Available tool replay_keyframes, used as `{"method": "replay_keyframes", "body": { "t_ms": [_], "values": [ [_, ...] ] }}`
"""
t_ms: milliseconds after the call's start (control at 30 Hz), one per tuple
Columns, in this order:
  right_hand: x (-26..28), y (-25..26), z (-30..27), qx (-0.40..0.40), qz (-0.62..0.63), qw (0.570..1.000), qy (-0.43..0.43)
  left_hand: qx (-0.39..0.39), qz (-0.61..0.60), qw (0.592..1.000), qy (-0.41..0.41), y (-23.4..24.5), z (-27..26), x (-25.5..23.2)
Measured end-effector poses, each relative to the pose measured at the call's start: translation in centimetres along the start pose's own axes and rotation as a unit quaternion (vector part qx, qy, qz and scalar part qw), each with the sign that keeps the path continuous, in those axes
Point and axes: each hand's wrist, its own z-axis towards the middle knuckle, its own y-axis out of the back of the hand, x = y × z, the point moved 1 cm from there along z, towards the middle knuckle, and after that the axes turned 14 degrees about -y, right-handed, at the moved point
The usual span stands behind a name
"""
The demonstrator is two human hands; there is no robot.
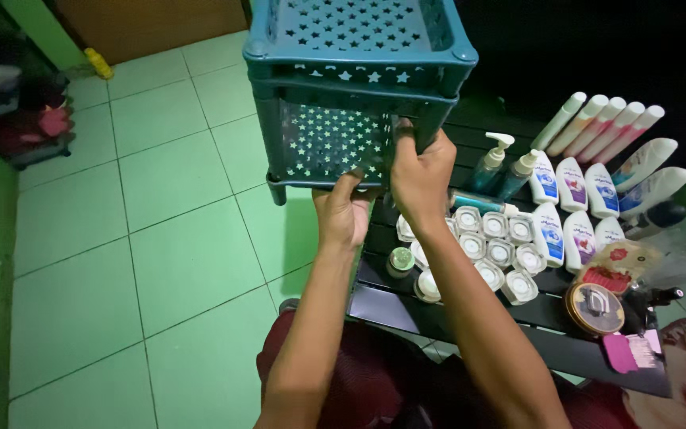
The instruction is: The person assembles a blue plastic storage basket by inserting support rods into the basket trays. They place the basket on a table, remove and reinsert the rods, and stack the trays together.
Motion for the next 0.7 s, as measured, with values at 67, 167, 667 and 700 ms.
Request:
{"method": "replay_keyframes", "body": {
  "t_ms": [67, 167, 667, 700],
  "values": [
    [0.2, 0.2, 0.1, 0.009, 0.024, 0.999, -0.024, 0.004, 0.012, 1.000, 0.012, 0.1, 0.1, 0.0],
    [0.4, 0.3, 0.1, 0.044, 0.091, 0.990, -0.096, 0.005, 0.022, 0.999, 0.045, 1.0, 0.5, -0.1],
    [-0.6, 2.5, 1.7, 0.126, 0.234, 0.957, -0.114, 0.009, 0.038, 0.998, 0.040, 0.2, 0.0, -0.9],
    [-0.8, 2.6, 1.7, 0.131, 0.230, 0.957, -0.119, 0.003, 0.051, 0.998, 0.037, 0.2, 0.1, -1.0]
  ]
}}
